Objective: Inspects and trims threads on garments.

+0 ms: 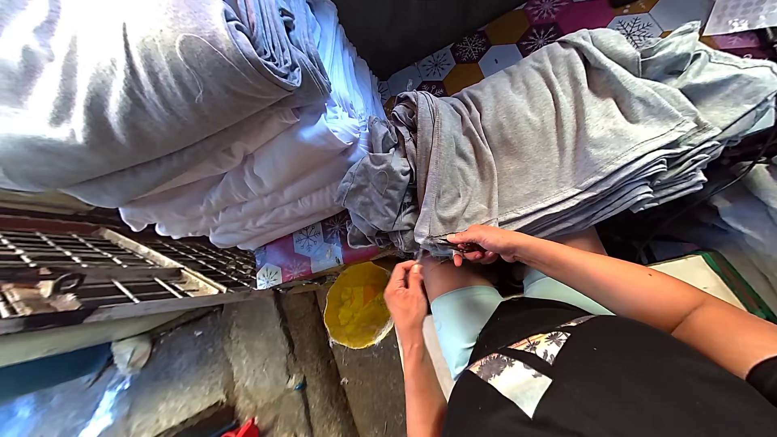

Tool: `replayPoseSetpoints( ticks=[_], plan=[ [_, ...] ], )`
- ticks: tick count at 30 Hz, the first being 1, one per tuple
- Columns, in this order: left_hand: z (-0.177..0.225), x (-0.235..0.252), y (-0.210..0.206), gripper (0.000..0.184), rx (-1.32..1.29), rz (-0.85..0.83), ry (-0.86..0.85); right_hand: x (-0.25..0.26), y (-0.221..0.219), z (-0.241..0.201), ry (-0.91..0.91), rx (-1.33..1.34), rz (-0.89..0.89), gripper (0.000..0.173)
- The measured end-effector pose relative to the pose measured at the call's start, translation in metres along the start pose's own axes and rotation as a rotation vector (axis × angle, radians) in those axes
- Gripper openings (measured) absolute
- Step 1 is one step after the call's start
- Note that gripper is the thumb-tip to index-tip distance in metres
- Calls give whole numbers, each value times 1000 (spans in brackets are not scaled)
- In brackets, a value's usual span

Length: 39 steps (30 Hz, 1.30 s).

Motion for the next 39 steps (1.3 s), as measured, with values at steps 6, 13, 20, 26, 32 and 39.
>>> replayPoseSetpoints(
  ticks=[6,13,20,26,32,39],
  plan=[
    [-39,6,44,33,259,109,193,-33,21,-14,185,-220,264,45],
    [49,-14,-39,13,185,358,-536,-35,23,-13,250,-204,324,43],
    [21,21,-56,16,336,311,-457,-43,29,-13,236,-202,353,42],
    [19,33,-61,7,337,298,-415,-46,32,-10,224,-181,349,43],
    [26,20,-47,8,281,239,-410,-33,15,-11,204,-203,248,44],
    [33,9,-38,7,215,271,-393,-6,1,-1,86,-156,144,46]
  ],
)
Point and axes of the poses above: each hand's wrist, its own x-axis towards the middle knuckle, its own y-axis out of the back of the hand, z = x × y, the point moved 10 cm from there along x, towards the middle knuckle, and after that the axes turned 7 degrees about -z, right-handed, at the moved point
